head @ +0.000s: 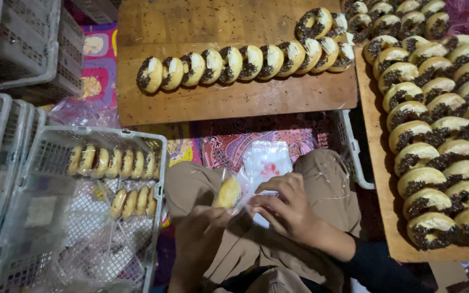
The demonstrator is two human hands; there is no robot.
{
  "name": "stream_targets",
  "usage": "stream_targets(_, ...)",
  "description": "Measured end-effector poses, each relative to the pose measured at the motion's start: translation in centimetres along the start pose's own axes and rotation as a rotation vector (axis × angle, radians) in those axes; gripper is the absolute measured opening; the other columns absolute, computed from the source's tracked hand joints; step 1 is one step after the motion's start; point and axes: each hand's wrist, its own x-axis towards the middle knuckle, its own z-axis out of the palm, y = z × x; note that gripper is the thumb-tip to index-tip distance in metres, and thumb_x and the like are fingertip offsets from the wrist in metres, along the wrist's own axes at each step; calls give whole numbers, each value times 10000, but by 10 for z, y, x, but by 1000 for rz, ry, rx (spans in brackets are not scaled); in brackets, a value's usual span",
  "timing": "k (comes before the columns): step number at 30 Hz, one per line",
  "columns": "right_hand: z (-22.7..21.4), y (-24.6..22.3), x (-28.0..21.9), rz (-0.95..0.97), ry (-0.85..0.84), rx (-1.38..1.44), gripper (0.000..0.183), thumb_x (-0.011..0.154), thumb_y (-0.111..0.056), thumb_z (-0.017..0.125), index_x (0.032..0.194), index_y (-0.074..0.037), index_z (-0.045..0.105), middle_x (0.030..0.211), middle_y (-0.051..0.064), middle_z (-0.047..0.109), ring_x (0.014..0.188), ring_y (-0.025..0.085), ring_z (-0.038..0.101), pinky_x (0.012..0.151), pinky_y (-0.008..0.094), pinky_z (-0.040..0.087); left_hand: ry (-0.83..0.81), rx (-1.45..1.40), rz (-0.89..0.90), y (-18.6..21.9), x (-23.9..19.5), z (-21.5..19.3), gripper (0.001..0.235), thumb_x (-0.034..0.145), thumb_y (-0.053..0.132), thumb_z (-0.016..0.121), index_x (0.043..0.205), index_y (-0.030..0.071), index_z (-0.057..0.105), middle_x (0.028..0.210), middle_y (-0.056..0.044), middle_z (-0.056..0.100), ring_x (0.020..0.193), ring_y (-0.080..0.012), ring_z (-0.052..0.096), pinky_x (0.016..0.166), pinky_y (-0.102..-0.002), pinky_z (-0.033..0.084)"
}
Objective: The person sits on the floor and repeatedly picks up chocolate-sprinkled doughnuts from a wooden board. They place each doughnut into a small clear plastic bag and then put the bagged doughnut into a white plastic crate. The person continues this process for multiple doughnuts.
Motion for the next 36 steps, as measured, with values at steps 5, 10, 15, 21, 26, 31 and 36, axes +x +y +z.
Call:
stream_targets(5, -17, -5, 31, -65, -150, 133, 192, 854, -213, 772, 1034, -149, 752, 1005, -30, 668, 1023, 177, 629, 897, 387, 385, 17, 127, 247, 4, 5, -4, 143, 880, 37, 755, 1008, 41, 692, 1015, -66, 689, 899, -249, 668, 712, -374, 542)
stream_targets(10, 6, -6, 8, 6, -269, -30, 180, 858, -243, 728, 965, -101, 701, 970, 41, 643, 973, 228, 581, 858, 401, 388, -17, 86, 201, 8, 14, -11, 177, 870, 24, 734, 1031, 28, 661, 985, -69, 669, 863, -252, 672, 709, -375, 546)
stream_targets(15, 28, 62, -57, -227, -320, -502, 763, 643, -502, 604, 1290, -104, 534, 1176, 72, 663, 1125, 246, 581, 940, 437, 457, -94, 71, 85, 12, 10, -29, 319, 812, 57, 738, 1130, 46, 731, 937, -37, 713, 827, -230, 708, 685, -364, 549)
stream_targets(21, 7, 165, -40, 538, -769, -519, 731, 758, -376, 693, 1411, -100, 513, 1321, 134, 661, 1194, 284, 617, 1009, 492, 448, 549, -680, -554, 5, -15, -32, 301, 790, 30, 742, 1084, 19, 677, 1213, -143, 727, 1075, -290, 714, 832, -359, 597)
stream_targets(26, 38, 71, -31, 283, -458, 770, 793, 787, -159, 866, 1460, -38, 466, 1467, 182, 540, 1324, 288, 543, 1104, 465, 397, 439, -18, -415, -16, -26, 1, 135, 1011, 184, 634, 986, 51, 639, 1025, -119, 727, 877, -226, 743, 806, -323, 596)
stream_targets(31, 80, 35, 4, 481, 19, 1231, 208, 977, -180, 777, 883, -47, 648, 1148, 61, 583, 1115, 200, 576, 1020, 354, 486, 488, 132, -402, -35, -10, 10, 174, 998, 190, 645, 952, 23, 630, 837, -121, 681, 749, -214, 651, 695, -301, 538)
stream_targets(36, 132, 77, 35, 974, 193, 871, 360, 1026, -239, 667, 754, -12, 606, 754, -22, 526, 736, 85, 451, 671, 261, 375, 582, -636, -719, -108, 39, 36, 127, 1021, 98, 689, 946, 0, 660, 786, -60, 694, 696, -124, 596, 622, -249, 463)
